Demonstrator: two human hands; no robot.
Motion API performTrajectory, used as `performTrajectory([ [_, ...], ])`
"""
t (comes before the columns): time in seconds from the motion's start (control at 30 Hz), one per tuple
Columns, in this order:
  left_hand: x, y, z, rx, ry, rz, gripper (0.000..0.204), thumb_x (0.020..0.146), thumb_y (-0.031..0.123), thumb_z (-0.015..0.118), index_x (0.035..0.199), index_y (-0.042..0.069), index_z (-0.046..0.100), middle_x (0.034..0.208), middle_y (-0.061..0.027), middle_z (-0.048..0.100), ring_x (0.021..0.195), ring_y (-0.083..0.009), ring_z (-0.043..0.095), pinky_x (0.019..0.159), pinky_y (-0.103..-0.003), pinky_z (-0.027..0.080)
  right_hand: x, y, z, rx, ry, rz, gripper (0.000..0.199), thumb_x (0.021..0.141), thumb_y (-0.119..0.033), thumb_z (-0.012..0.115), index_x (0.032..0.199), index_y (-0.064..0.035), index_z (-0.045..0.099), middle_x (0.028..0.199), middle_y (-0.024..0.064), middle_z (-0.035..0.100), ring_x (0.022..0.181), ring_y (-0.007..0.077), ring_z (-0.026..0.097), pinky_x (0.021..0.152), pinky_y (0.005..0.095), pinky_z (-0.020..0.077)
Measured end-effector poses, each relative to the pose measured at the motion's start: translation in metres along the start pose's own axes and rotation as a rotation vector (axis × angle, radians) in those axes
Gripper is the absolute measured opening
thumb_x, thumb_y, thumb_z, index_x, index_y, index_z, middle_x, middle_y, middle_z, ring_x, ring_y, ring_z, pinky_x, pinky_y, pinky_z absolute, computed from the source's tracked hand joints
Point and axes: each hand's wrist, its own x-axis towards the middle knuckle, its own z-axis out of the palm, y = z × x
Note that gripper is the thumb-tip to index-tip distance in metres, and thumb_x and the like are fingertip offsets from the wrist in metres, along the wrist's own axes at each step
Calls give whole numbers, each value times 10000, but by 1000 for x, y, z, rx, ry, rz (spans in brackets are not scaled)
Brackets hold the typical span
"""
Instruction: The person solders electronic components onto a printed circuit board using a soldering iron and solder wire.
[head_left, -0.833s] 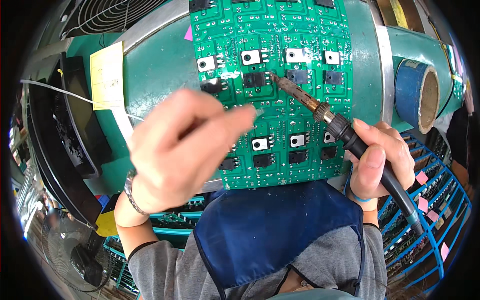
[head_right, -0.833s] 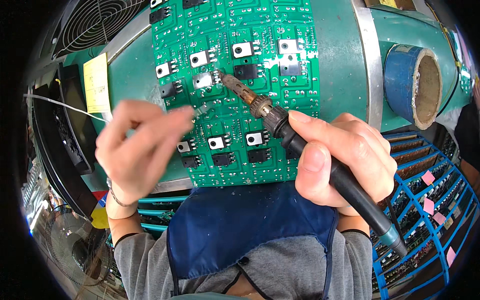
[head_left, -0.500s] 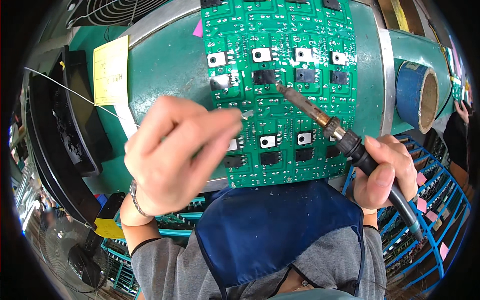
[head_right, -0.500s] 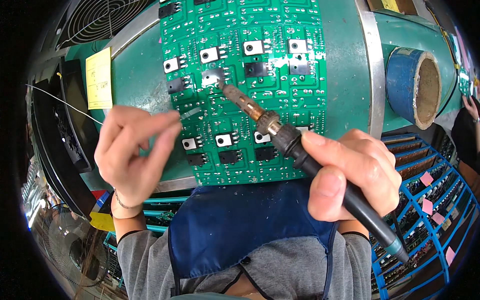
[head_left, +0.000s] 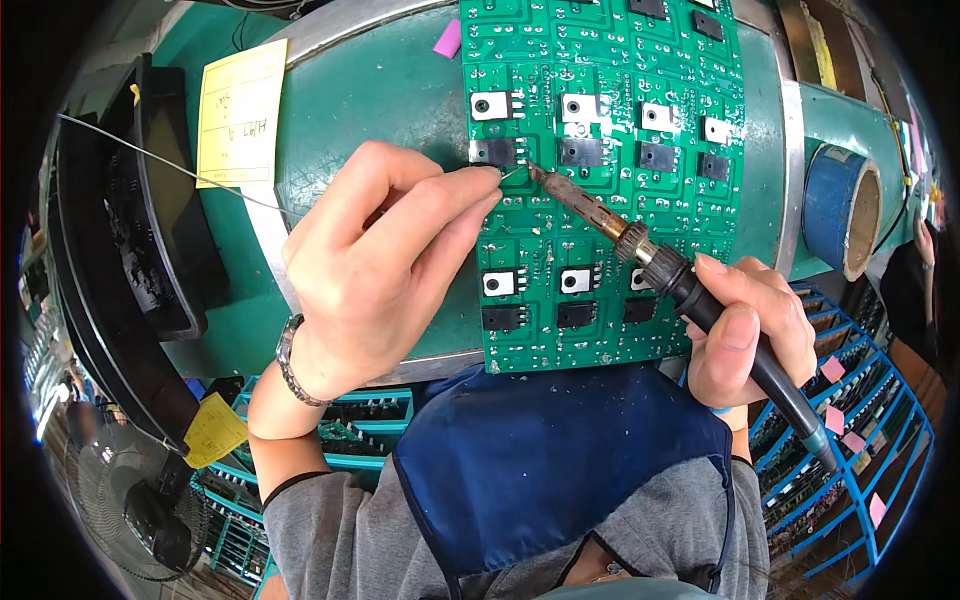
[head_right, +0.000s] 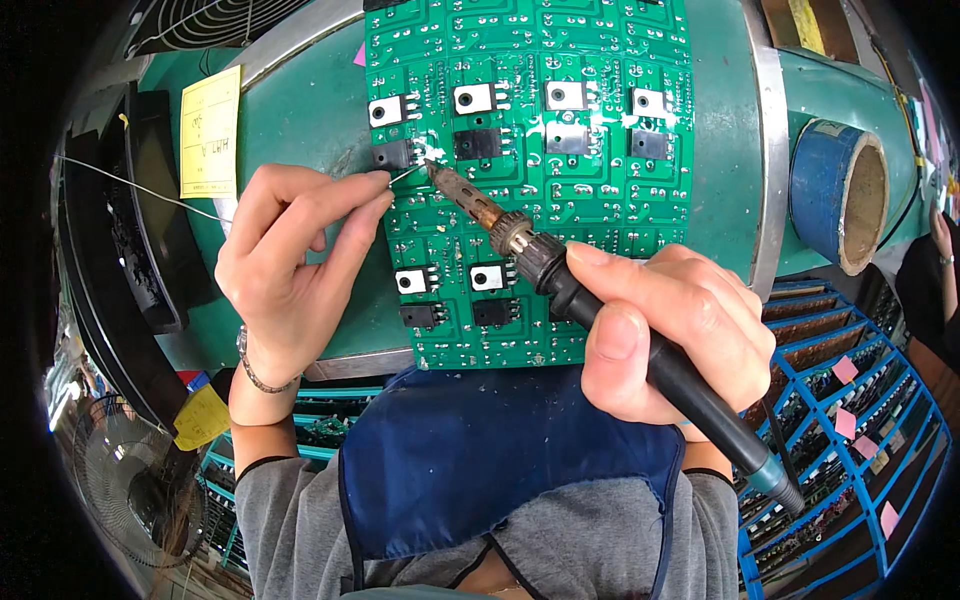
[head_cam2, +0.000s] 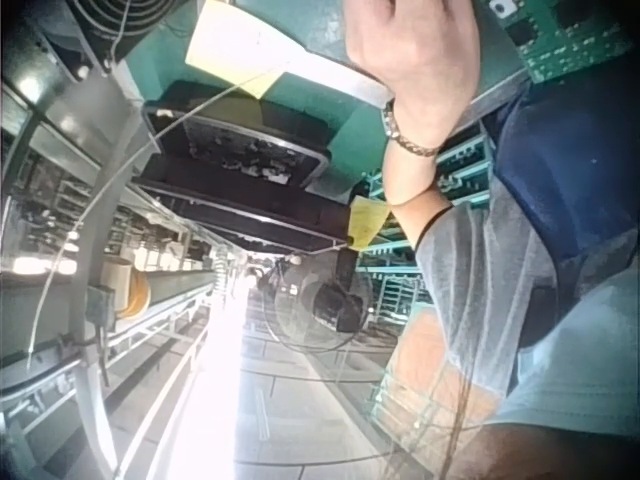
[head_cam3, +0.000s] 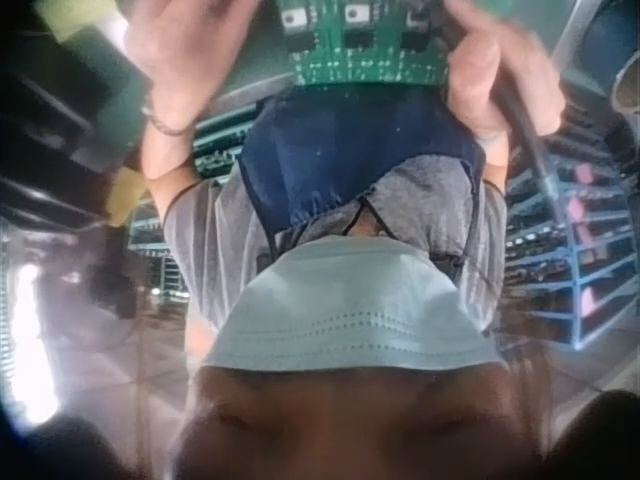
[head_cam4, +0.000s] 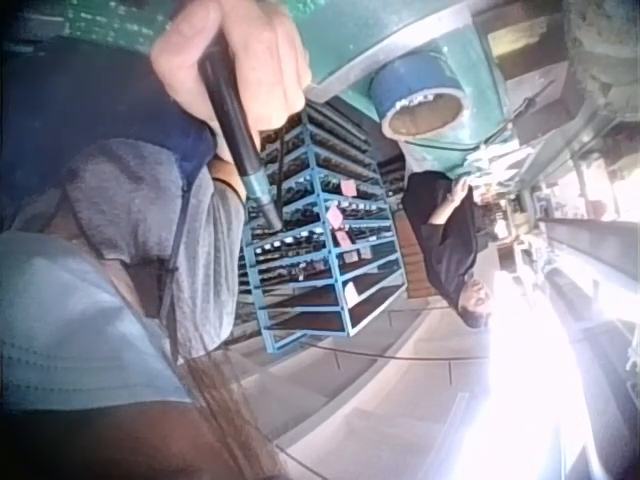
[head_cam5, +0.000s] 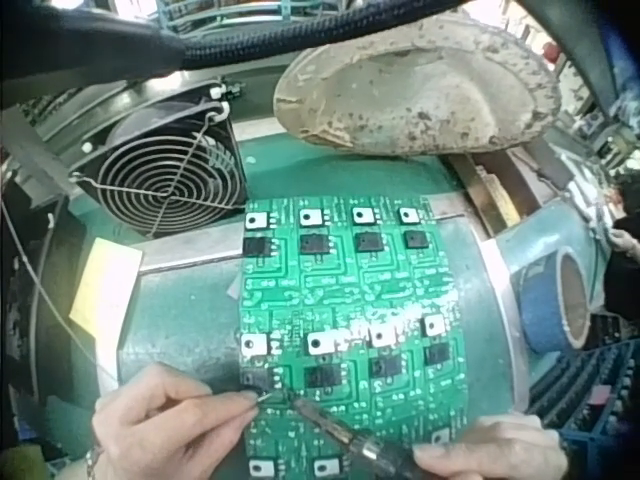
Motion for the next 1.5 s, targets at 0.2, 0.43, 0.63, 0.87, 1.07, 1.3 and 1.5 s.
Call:
performTrajectory([
  [0.2,-1,-2,2,-13,-8,10,221,699,-10,780,904,60,734,767,-27,553,624,-101,534,489,-224,413,1,0,4,-17,5,-48,161,822,-65,628,916,61,660,639,95,648,434,149,544,418,261,440],
  [0.43,2,1,1,-21,3,21,237,696,-16,782,914,63,737,781,-24,535,608,-85,503,502,-210,403,1,1,6,19,51,-80,165,804,-52,633,910,71,664,633,103,652,410,141,537,388,254,423],
  [0.63,3,1,0,30,62,-26,250,688,-31,778,912,74,741,781,-9,532,616,-72,483,483,-206,357,0,0,3,5,28,-78,167,805,-67,635,899,68,664,659,111,667,422,138,545,395,254,429],
  [0.87,5,-3,1,29,77,61,257,664,-30,781,902,47,723,776,-33,506,562,-112,489,475,-241,402,-2,5,4,21,164,-67,200,848,-111,612,889,80,653,719,136,682,461,143,549,426,255,431],
  [1.07,4,-3,2,26,67,46,265,673,-35,773,917,61,733,780,-27,504,608,-108,495,498,-233,402,3,0,14,12,183,28,289,889,-197,579,897,81,656,650,117,617,473,120,504,437,234,376],
  [1.3,5,-9,6,13,76,109,279,655,-65,750,915,32,721,785,-38,497,573,-116,489,468,-247,394,5,-1,7,23,74,96,199,863,-124,636,944,52,680,650,91,639,464,137,542,444,252,438],
  [1.5,1,-6,7,28,16,39,295,706,-32,767,984,62,735,819,-34,504,645,-99,505,533,-224,434,7,-3,4,4,13,72,166,843,-94,653,940,36,682,656,81,644,472,144,549,448,257,445],
])
